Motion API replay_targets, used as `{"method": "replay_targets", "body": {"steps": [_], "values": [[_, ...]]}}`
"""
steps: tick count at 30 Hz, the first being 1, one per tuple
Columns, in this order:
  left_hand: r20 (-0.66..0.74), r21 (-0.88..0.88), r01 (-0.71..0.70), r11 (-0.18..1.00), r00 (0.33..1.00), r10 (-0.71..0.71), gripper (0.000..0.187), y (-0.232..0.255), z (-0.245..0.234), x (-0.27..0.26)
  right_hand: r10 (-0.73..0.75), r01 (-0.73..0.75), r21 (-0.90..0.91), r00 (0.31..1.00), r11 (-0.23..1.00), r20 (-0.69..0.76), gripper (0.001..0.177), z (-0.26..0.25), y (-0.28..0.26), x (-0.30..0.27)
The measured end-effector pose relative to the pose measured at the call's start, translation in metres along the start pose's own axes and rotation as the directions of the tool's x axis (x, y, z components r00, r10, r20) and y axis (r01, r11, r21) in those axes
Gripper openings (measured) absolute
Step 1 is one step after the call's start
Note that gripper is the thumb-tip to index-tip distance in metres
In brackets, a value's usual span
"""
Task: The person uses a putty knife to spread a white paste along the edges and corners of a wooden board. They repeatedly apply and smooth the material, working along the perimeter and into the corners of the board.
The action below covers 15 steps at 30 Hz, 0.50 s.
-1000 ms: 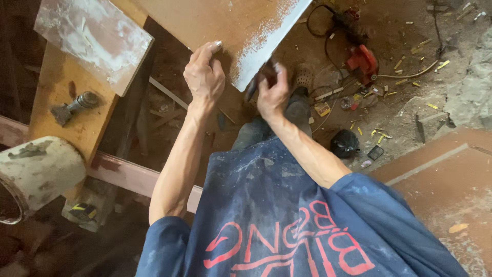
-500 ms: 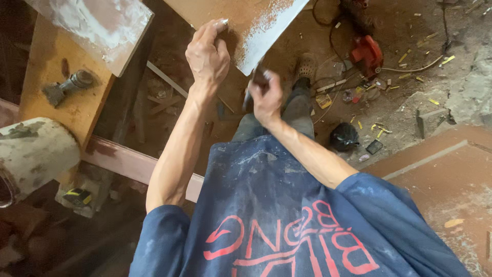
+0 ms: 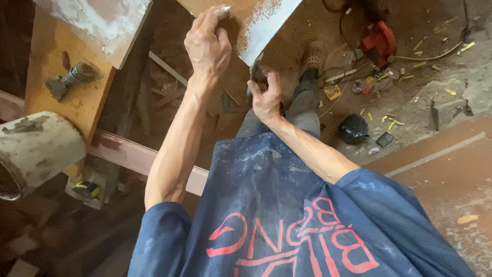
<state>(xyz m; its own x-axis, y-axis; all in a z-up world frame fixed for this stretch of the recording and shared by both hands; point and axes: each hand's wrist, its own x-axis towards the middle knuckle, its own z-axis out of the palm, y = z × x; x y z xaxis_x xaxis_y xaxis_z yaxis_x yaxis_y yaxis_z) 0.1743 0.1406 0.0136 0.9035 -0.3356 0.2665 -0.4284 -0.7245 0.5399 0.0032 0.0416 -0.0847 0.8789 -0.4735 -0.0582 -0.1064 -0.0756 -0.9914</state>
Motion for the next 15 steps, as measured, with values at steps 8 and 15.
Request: {"method": "replay_targets", "body": {"steps": [8,15], "values": [[0.016,-0.016,0.011,1.0,1.0,-0.011,0.036,0.001,-0.002,0.001,-0.227,0.227,0.006,0.974,0.974,-0.02,0.038,-0.013,-0.003,0.01],[0.046,0.002,0.009,1.0,0.999,-0.009,0.039,0.0,-0.004,0.002,-0.202,0.203,-0.163,0.979,0.965,0.027,0.039,-0.019,-0.008,0.011]]}}
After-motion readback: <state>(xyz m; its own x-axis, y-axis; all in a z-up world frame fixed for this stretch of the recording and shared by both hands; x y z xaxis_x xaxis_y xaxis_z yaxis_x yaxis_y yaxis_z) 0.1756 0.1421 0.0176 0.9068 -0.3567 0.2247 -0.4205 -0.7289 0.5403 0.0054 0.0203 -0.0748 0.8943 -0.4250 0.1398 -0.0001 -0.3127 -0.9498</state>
